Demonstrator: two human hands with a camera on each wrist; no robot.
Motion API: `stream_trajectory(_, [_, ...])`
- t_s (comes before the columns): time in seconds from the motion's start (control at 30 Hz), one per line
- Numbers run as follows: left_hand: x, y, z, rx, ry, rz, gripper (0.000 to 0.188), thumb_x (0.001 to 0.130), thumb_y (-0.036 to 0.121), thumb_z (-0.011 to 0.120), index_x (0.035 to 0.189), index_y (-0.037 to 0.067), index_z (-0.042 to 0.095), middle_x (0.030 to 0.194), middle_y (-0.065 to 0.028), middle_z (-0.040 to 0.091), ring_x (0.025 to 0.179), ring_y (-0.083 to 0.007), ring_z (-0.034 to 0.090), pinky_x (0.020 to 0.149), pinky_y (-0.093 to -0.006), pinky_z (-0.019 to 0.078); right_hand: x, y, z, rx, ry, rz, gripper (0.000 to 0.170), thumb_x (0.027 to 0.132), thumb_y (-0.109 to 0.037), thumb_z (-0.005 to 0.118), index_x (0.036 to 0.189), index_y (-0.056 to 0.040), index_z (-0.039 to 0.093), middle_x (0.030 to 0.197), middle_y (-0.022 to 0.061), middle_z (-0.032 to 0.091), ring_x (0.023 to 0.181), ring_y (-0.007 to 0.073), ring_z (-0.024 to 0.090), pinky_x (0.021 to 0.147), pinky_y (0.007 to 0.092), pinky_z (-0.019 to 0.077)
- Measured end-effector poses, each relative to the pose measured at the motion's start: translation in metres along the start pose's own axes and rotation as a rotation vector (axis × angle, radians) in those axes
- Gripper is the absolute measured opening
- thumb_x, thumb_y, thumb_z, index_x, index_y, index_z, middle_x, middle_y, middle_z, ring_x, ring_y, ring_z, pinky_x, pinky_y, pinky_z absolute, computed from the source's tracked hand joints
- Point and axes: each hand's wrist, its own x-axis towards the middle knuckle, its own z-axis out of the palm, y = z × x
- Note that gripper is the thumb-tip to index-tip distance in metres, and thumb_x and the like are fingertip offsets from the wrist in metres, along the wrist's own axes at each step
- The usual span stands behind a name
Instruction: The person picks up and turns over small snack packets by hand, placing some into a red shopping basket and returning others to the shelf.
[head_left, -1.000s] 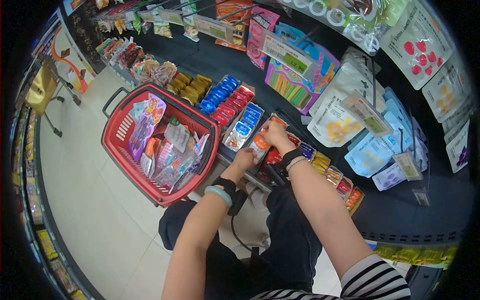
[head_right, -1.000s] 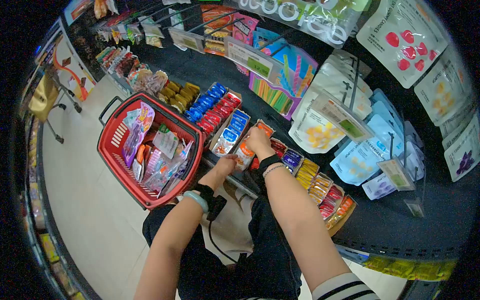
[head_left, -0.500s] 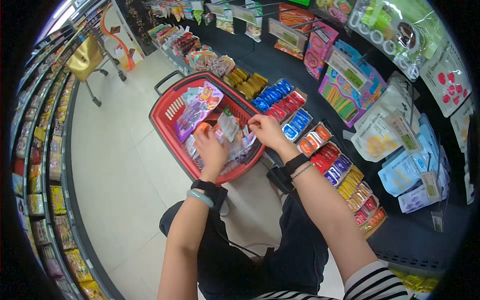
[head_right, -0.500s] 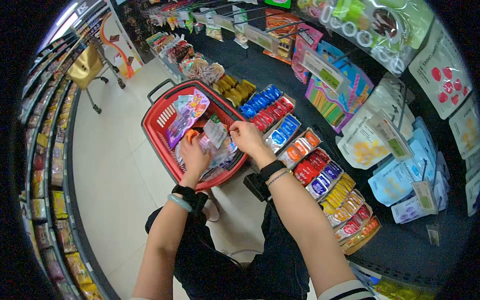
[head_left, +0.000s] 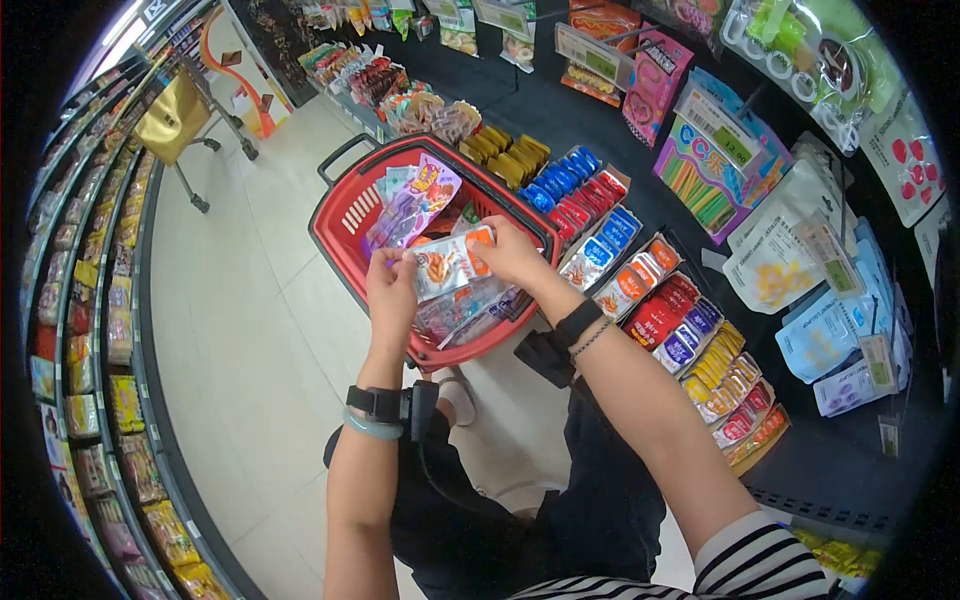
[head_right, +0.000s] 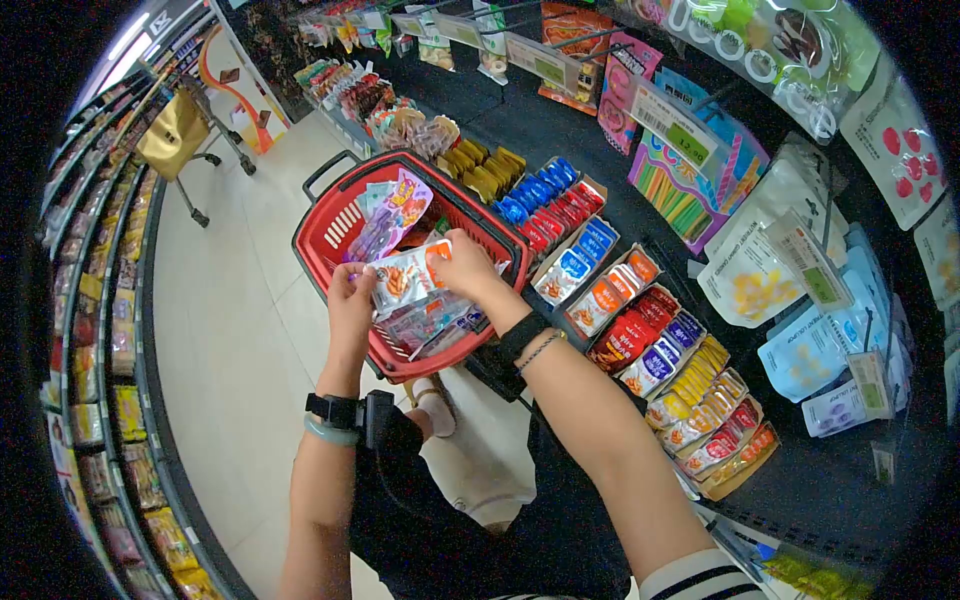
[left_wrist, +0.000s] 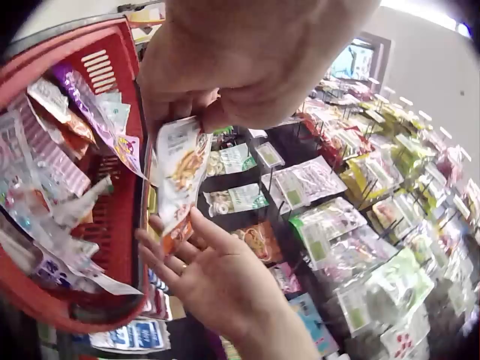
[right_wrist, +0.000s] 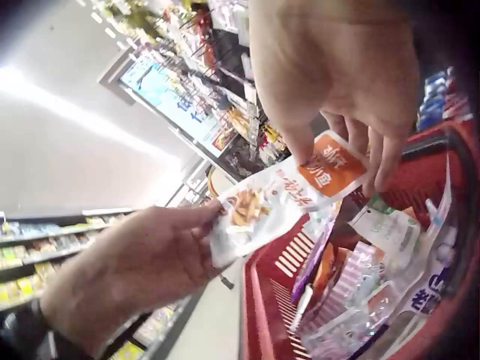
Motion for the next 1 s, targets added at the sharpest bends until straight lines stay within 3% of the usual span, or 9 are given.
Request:
stream_trajectory(0.07, [-0.001,0.005,0.003,-0.13,-0.026,-0.061,0.01,0.087,0.013,0.051,0.091,0.005,0.048,0.073,-0.004,0.057,0.062,-0.0083,0.054,0.054,-0.0227,0.042,0.008,0.014,0.0,0.591,-0.257,0.211,0.033,0.078,-0.015,0.061,0.103,0.0038,0.05,0.091,0.0141,0.062,0.081,0.023,0.062,0.073,0.0336,0.0484])
stream_trajectory(0.17, [0.001,0.002,0.012,-0.284,-0.055,-0.145,0.01,0.088,0.015,0.051,0.094,0.007,0.048,0.076,-0.0017,0.057,0.062,-0.0086,0.054,0.053,-0.0213,0.0413,-0.001,-0.014,-0.044,0.77,-0.372,0.294,0.024,0.084,-0.008,0.056,0.105,0.0022,0.05,0.096,0.0109,0.061,0.083,0.0128,0.061,0.069,0.0241,0.0492])
stream_trajectory(0.3, [0.002,-0.007,0.034,-0.377,-0.064,-0.228,0.011,0.087,0.012,0.05,0.095,0.006,0.047,0.082,-0.0014,0.056,0.064,-0.0085,0.054,0.053,-0.0206,0.0413,-0.006,-0.006,-0.07,0.858,-0.361,0.322,0.031,0.082,-0.007,0.058,0.11,0.0023,0.049,0.095,0.0098,0.062,0.083,0.0134,0.062,0.071,0.0244,0.0502])
stream_trajectory(0.37, [-0.003,-0.011,0.05,-0.403,-0.117,-0.295,0.021,0.085,0.008,0.051,0.104,0.003,0.045,0.091,-0.0057,0.055,0.076,-0.0129,0.054,0.062,-0.0239,0.0447,-0.006,0.009,-0.079,0.799,-0.302,0.272,0.031,0.081,-0.007,0.059,0.11,0.0029,0.051,0.094,0.0097,0.063,0.082,0.0131,0.061,0.071,0.0243,0.0495])
stream_trajectory(0.47, [-0.019,-0.012,0.088,-0.307,-0.093,-0.256,0.036,0.082,0.005,0.053,0.116,0.003,0.04,0.108,-0.0069,0.049,0.095,-0.0155,0.049,0.077,-0.0281,0.0416,-0.009,0.038,-0.095,0.53,0.009,0.19,0.021,0.077,-0.002,0.058,0.098,0.0038,0.059,0.088,0.009,0.065,0.077,0.0118,0.061,0.067,0.0235,0.0473])
stream_trajectory(0.63, [-0.047,-0.015,0.15,-0.289,-0.365,-0.386,0.031,0.084,0.006,0.05,0.115,0.005,0.044,0.106,-0.005,0.049,0.093,-0.0152,0.049,0.08,-0.0287,0.0433,-0.031,0.059,-0.148,-0.021,0.505,0.258,0.025,0.072,-0.02,0.06,0.091,-0.0027,0.061,0.082,0.0203,0.063,0.081,0.0327,0.062,0.069,0.0381,0.0465])
stream_trajectory(0.77, [-0.061,-0.033,0.194,-0.393,-0.647,-0.553,0.029,0.085,0.004,0.046,0.114,-0.002,0.044,0.099,-0.0078,0.053,0.09,-0.0168,0.051,0.082,-0.0298,0.0434,-0.055,0.082,-0.168,-0.294,0.405,0.404,0.024,0.073,-0.02,0.059,0.092,-0.0061,0.062,0.085,0.0211,0.062,0.082,0.0349,0.06,0.072,0.0415,0.0468])
stream_trajectory(0.83, [-0.059,-0.071,0.22,-0.388,-0.661,-0.585,0.028,0.086,0.004,0.045,0.113,-0.004,0.044,0.097,-0.0099,0.053,0.087,-0.0176,0.053,0.078,-0.0307,0.0454,-0.062,0.096,-0.171,-0.422,0.286,0.511,0.024,0.072,-0.017,0.059,0.095,-0.0096,0.063,0.09,0.0203,0.062,0.086,0.0353,0.059,0.076,0.0428,0.0465])
stream_trajectory(1.0, [-0.064,-0.097,0.239,-0.312,-0.592,-0.687,0.026,0.086,0.004,0.041,0.11,-0.004,0.046,0.085,-0.0083,0.053,0.07,-0.0162,0.053,0.068,-0.0305,0.048,-0.069,0.144,-0.163,-0.423,0.091,0.475,0.024,0.071,-0.012,0.059,0.095,-0.0103,0.064,0.094,0.0178,0.062,0.09,0.0329,0.058,0.079,0.0396,0.0461])
